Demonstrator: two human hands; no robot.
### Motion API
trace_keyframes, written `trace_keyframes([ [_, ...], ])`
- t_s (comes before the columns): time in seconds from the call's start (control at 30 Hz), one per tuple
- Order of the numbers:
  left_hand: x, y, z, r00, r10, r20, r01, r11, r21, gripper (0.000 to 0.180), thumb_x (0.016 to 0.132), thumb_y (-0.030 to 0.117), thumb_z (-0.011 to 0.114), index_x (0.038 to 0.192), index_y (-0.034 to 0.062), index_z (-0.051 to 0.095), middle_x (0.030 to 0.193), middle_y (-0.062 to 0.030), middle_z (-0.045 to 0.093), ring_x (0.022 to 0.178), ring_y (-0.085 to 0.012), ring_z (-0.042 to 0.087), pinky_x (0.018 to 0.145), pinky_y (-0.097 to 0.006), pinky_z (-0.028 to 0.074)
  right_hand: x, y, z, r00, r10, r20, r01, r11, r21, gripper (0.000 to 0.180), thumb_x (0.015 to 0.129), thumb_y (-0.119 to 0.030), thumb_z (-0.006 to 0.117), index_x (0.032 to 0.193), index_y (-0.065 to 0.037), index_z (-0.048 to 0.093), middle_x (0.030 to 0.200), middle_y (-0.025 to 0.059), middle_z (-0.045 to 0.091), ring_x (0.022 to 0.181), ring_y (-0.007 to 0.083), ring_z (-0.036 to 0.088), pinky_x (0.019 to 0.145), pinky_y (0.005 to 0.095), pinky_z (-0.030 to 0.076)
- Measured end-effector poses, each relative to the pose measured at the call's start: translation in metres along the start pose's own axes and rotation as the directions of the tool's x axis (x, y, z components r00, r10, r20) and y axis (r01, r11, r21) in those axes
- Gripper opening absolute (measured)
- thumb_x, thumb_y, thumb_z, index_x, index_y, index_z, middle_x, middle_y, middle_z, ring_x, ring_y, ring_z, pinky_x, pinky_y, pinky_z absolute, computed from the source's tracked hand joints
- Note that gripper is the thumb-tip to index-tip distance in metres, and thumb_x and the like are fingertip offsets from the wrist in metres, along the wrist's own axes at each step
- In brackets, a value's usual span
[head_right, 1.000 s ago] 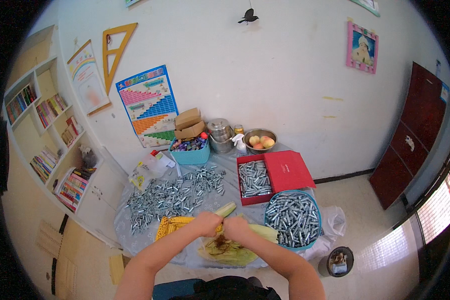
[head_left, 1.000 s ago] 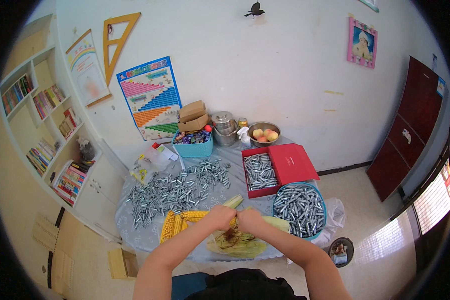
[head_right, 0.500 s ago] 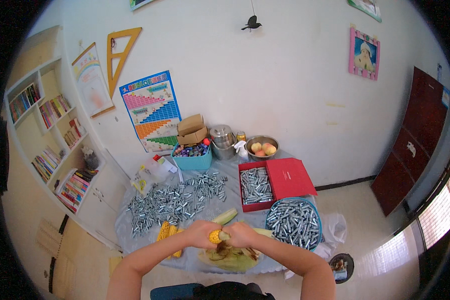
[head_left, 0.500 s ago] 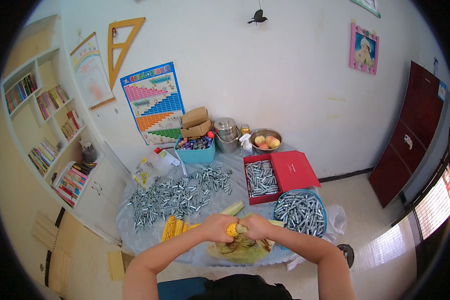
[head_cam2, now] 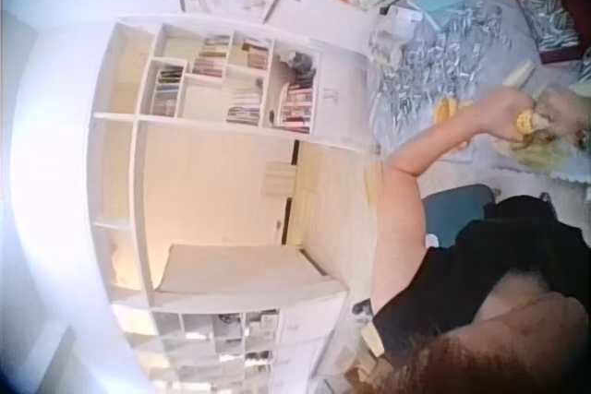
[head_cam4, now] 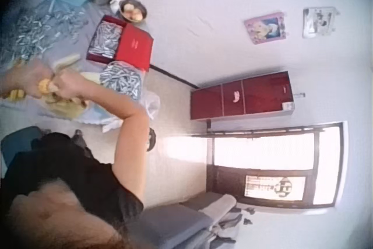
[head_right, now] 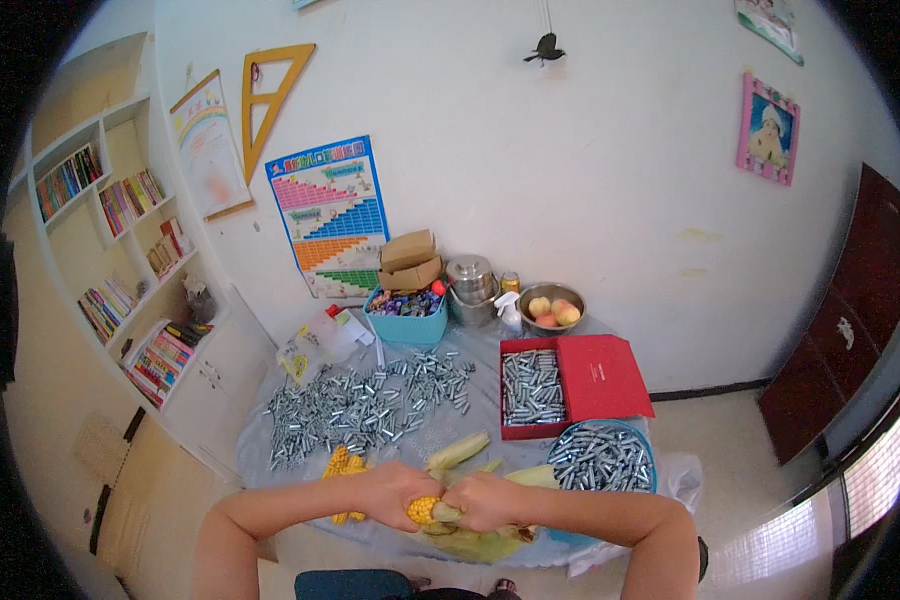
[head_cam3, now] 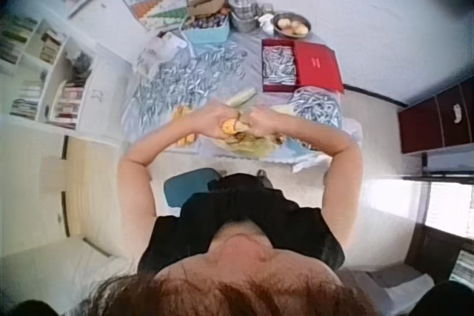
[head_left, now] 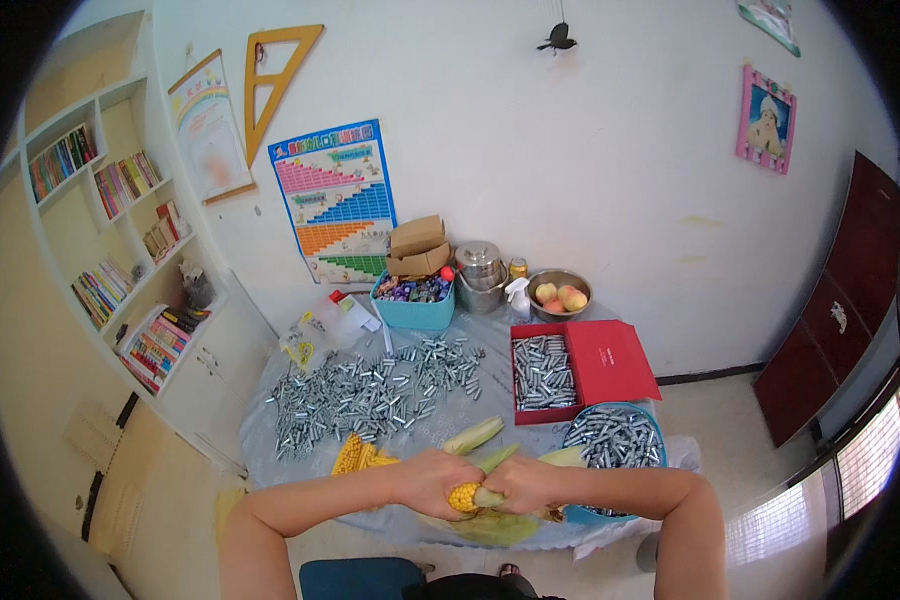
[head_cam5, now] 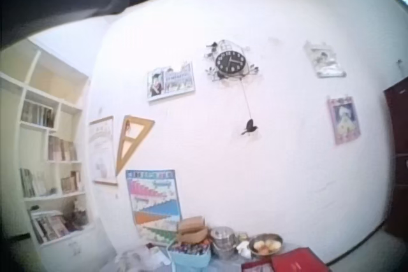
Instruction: The person shucks corn cobs by hand, peeling back the husks and removing the silk. They place the cleaned cobs on a table alongside other prepared corn and discard the husks into a pile.
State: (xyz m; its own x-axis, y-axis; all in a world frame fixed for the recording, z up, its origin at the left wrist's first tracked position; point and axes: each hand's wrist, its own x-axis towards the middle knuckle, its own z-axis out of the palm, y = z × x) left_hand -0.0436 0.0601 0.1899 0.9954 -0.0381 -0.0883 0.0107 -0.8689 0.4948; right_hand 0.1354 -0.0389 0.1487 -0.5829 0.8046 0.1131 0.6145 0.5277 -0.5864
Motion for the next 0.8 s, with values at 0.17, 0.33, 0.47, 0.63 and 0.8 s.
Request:
trace_keyframes([
  [0.17,0.002,-0.005,-0.003,1.000,0.013,-0.011,-0.014,0.997,-0.070,0.042,0.057,0.024,0.068,0.094,0.0089,0.054,0.079,-0.0129,0.056,0.078,-0.0333,0.057,0.063,-0.041,0.045,0.002,0.017,0.006,0.996,-0.086,-0.012,0.087,0.993,0.074,0.018,0.071,-0.022,0.055,0.072,-0.004,0.056,0.066,0.0172,0.057,0.064,0.0365,0.057,0.058,0.0445,0.044],
  [0.33,0.010,-0.027,0.025,0.952,-0.110,-0.287,0.091,0.993,-0.079,0.040,0.060,0.025,0.068,0.093,0.0088,0.054,0.083,-0.0124,0.057,0.078,-0.0338,0.057,0.064,-0.042,0.045,0.011,0.040,0.020,0.963,0.171,-0.207,-0.177,0.984,-0.011,0.014,0.071,-0.017,0.058,0.072,-0.004,0.054,0.069,0.0156,0.057,0.068,0.0350,0.056,0.058,0.0425,0.044],
  [0.47,0.018,-0.032,0.044,0.850,-0.271,-0.451,0.298,0.954,-0.010,0.036,0.062,0.026,0.067,0.090,0.0081,0.054,0.083,-0.0120,0.057,0.076,-0.0333,0.057,0.064,-0.042,0.045,0.019,0.040,0.018,0.894,0.433,-0.118,-0.426,0.901,0.081,0.029,0.070,-0.029,0.060,0.086,-0.005,0.058,0.080,0.0183,0.061,0.075,0.0365,0.058,0.066,0.0430,0.046],
  [0.63,0.033,-0.041,0.059,0.849,-0.309,-0.428,0.411,0.896,0.167,0.033,0.062,0.025,0.066,0.085,0.0054,0.054,0.077,-0.0140,0.057,0.070,-0.0333,0.058,0.061,-0.042,0.047,0.029,0.073,0.021,0.888,0.456,0.067,-0.457,0.889,0.008,0.041,0.067,-0.034,0.061,0.095,-0.005,0.059,0.089,0.0192,0.062,0.083,0.0365,0.059,0.075,0.0452,0.046],
  [0.8,0.037,-0.052,0.069,0.845,-0.334,-0.418,0.457,0.856,0.241,0.033,0.062,0.026,0.066,0.084,0.0046,0.054,0.074,-0.0158,0.058,0.066,-0.0336,0.059,0.057,-0.041,0.048,0.034,0.067,0.030,0.864,0.504,0.005,-0.504,0.864,-0.014,0.039,0.068,-0.029,0.058,0.098,-0.005,0.057,0.089,0.0212,0.061,0.084,0.0373,0.058,0.073,0.0448,0.046],
])
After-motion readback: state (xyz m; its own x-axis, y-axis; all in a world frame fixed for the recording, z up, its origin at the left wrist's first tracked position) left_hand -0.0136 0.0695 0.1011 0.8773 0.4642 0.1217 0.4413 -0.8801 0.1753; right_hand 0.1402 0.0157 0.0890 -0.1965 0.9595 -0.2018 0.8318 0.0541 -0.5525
